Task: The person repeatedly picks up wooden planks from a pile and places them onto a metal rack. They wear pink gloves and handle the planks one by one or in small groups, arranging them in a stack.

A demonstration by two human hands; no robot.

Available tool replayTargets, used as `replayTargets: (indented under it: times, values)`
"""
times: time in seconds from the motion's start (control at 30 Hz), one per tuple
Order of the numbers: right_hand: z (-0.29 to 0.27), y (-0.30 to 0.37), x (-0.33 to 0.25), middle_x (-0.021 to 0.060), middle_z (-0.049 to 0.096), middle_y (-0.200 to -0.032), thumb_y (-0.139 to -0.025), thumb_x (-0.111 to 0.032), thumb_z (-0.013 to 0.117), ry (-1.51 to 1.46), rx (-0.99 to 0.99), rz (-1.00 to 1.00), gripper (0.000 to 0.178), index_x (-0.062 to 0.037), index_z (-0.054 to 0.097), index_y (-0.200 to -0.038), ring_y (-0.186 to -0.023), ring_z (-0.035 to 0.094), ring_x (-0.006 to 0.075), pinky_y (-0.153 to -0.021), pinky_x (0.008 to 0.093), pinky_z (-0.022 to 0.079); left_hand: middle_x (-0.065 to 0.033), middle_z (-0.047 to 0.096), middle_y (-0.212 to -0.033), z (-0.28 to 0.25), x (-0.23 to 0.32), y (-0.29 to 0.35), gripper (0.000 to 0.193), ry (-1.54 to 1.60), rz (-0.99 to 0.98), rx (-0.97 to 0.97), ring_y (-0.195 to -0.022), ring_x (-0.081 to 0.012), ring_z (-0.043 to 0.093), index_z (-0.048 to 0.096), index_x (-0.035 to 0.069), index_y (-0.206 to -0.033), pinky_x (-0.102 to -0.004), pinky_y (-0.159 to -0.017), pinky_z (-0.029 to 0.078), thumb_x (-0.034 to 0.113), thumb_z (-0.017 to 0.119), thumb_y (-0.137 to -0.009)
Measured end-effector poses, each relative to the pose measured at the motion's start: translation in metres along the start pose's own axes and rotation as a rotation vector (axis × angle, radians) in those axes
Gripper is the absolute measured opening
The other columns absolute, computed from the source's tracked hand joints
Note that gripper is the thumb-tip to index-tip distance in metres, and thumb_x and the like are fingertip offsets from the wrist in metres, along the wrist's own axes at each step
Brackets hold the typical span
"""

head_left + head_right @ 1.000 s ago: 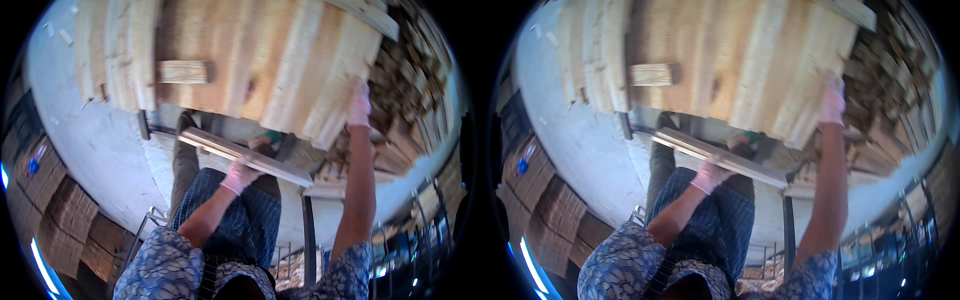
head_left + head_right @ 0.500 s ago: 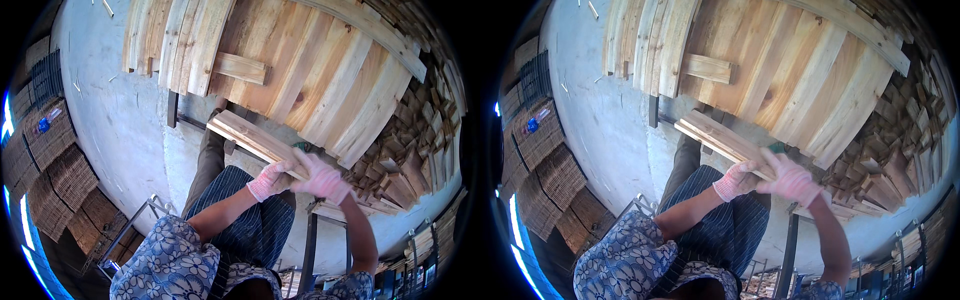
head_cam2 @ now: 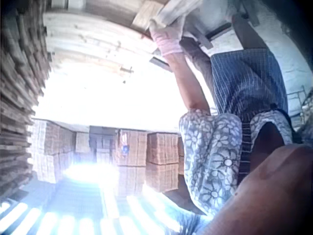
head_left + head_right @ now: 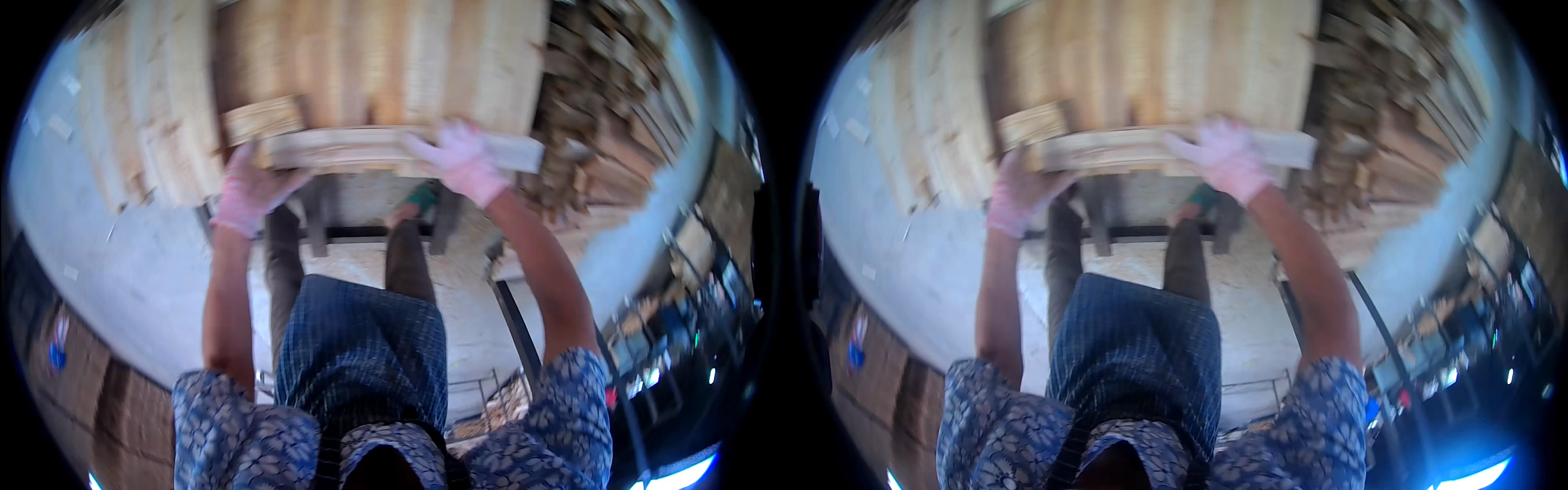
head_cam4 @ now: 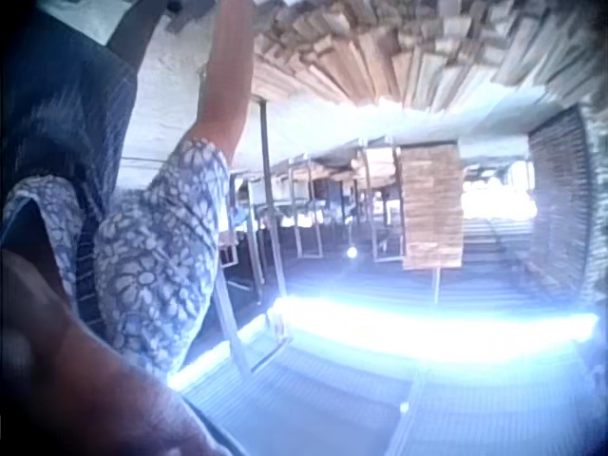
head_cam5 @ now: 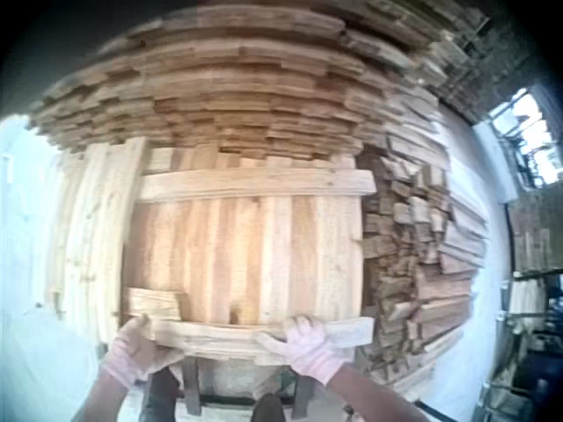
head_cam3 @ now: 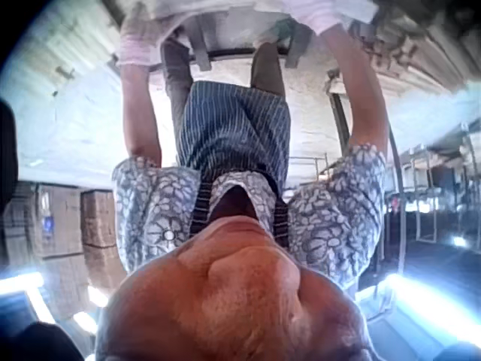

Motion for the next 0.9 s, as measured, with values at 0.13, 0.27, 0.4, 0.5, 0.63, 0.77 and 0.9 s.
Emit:
replayTargets:
  times: [0.13,0.27,0.4,0.5,0.63,0.77,0.9]
  values:
    - [0.003,0.006,-0.003,0.012,0.061,-0.118,-0.092,-0.036,0.063,0.006,0.203,0.028,0.057,-0.0435,0.051,-0.147,-0.107,0.059,0.0297,-0.092,0.0463,0.047,-0.0218,0.028,-0.164,0.001,-0.003,-0.012,0.079,-0.1,0.025,0.17,-0.15,-0.0416,0.031,0.026,0.0,-0.158,-0.0588,-0.12,0.036,0.059,0.04,-0.106]
    - [0.009,0.008,-0.001,0.0137,0.06,-0.125,-0.094,-0.034,0.062,-0.109,0.084,0.06,0.055,-0.0432,0.051,-0.147,-0.116,0.057,0.0308,-0.099,0.0486,0.043,-0.0216,0.036,-0.16,-0.011,-0.012,-0.021,0.071,0.012,0.112,0.152,-0.149,-0.0432,0.034,0.036,0.0,-0.154,-0.0635,-0.118,0.038,0.047,0.053,-0.104]
    - [-0.019,0.035,-0.008,0.0143,0.059,-0.128,-0.089,-0.041,0.069,-0.186,0.278,0.355,0.063,-0.0341,0.049,-0.149,-0.123,0.054,0.0341,-0.104,0.0542,0.04,-0.0154,0.063,-0.117,-0.053,-0.054,-0.015,0.039,-0.407,0.183,0.27,-0.118,-0.0311,0.063,0.058,0.006,-0.127,-0.0568,-0.105,0.052,0.034,0.062,-0.101]
    - [-0.021,0.102,-0.042,0.0178,0.059,-0.13,-0.09,-0.042,0.069,-0.436,0.468,0.791,0.063,-0.0252,0.05,-0.148,-0.124,0.055,0.0403,-0.105,0.0568,0.042,-0.0065,0.071,-0.104,-0.038,-0.148,0.003,0.025,-0.608,-0.105,0.22,-0.104,-0.0267,0.067,0.065,0.013,-0.104,-0.0476,-0.098,0.054,0.03,0.076,-0.09]
    - [0.073,0.247,-0.048,0.0241,0.065,-0.125,-0.092,-0.03,0.065,-1.05,0.458,1.25,0.054,-0.0083,0.058,-0.14,-0.12,0.06,0.0411,-0.106,0.0473,0.048,-0.0144,0.058,-0.122,0.001,-0.263,-0.012,0.058,-0.921,-0.356,-0.03,-0.113,-0.0369,0.061,0.048,0.009,-0.141,-0.0584,-0.1,0.051,0.027,0.074,-0.092]
    - [0.117,0.369,0.026,0.0229,0.061,-0.141,-0.101,-0.034,0.062,-1.191,0.718,1.666,0.052,-0.005,0.055,-0.144,-0.131,0.058,0.0352,-0.11,0.0389,0.044,-0.0169,0.054,-0.14,0.113,-0.368,-0.082,0.065,-1.731,-0.14,-0.21,-0.13,-0.0276,0.054,0.043,0.004,-0.148,-0.0452,-0.107,0.05,0.028,0.072,-0.095]
    - [0.088,0.422,0.144,0.0289,0.042,-0.157,-0.093,-0.057,0.067,-1.223,0.89,1.826,0.097,0.0016,0.028,-0.16,-0.146,0.042,0.0375,-0.119,0.0417,0.035,-0.0277,0.054,-0.138,0.244,-0.446,-0.169,0.074,-2.124,0.802,-0.295,-0.136,-0.0417,0.047,0.047,0.002,-0.146,-0.046,-0.115,0.038,0.046,0.07,-0.091]
Point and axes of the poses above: each hand's wrist, its own y-axis away from the middle knuckle, its own z-axis out of the palm, x = y × z, the point moved 4 cm from there along -y, towards the middle knuckle
